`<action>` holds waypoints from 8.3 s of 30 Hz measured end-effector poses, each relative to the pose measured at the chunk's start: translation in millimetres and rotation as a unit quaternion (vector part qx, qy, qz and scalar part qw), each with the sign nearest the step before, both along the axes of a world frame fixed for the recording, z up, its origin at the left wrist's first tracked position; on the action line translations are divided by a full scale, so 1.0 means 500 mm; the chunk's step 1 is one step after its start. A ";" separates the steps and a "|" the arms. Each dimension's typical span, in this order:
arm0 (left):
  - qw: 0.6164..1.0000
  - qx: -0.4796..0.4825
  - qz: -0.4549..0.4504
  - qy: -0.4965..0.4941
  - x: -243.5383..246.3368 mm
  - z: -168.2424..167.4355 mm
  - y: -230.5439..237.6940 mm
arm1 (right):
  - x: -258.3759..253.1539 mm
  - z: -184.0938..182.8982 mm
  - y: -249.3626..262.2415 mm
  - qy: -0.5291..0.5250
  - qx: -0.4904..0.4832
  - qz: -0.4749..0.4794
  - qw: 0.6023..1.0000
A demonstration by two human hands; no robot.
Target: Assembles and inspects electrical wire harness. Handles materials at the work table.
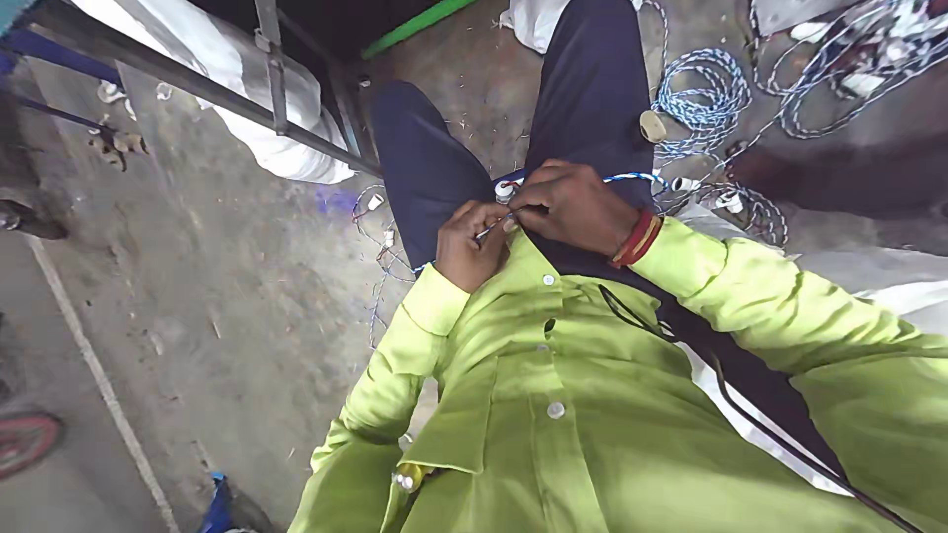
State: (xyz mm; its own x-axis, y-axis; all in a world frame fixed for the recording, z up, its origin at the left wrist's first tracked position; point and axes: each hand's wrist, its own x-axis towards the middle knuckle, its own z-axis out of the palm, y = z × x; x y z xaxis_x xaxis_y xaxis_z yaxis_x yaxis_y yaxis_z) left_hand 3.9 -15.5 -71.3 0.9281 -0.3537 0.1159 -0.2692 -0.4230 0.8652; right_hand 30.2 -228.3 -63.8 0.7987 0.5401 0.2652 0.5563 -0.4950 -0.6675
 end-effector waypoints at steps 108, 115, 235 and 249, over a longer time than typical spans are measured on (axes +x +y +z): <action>0.986 -0.135 0.082 0.048 0.004 -0.017 -0.011 | 0.003 0.019 -0.008 0.057 0.037 -0.042 0.997; 0.987 -0.122 0.093 0.048 0.003 -0.017 -0.013 | 0.001 0.003 -0.003 -0.028 0.013 -0.015 0.999; 0.890 -0.227 -0.122 0.376 0.057 0.101 0.065 | 0.048 0.068 -0.041 -0.022 0.085 0.010 0.996; 0.913 -0.073 -0.066 0.395 0.104 0.133 0.015 | 0.050 0.077 -0.045 -0.110 -0.042 0.095 0.988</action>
State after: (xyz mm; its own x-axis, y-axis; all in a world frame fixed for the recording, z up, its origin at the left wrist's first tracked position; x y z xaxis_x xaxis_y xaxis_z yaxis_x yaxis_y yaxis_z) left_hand 56.2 -7.8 -4.8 0.6932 -0.5024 -0.5168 0.4230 -0.2970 0.8561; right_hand 55.1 -250.9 -25.2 0.6079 0.7028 0.3695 0.7722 -0.4151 -0.4810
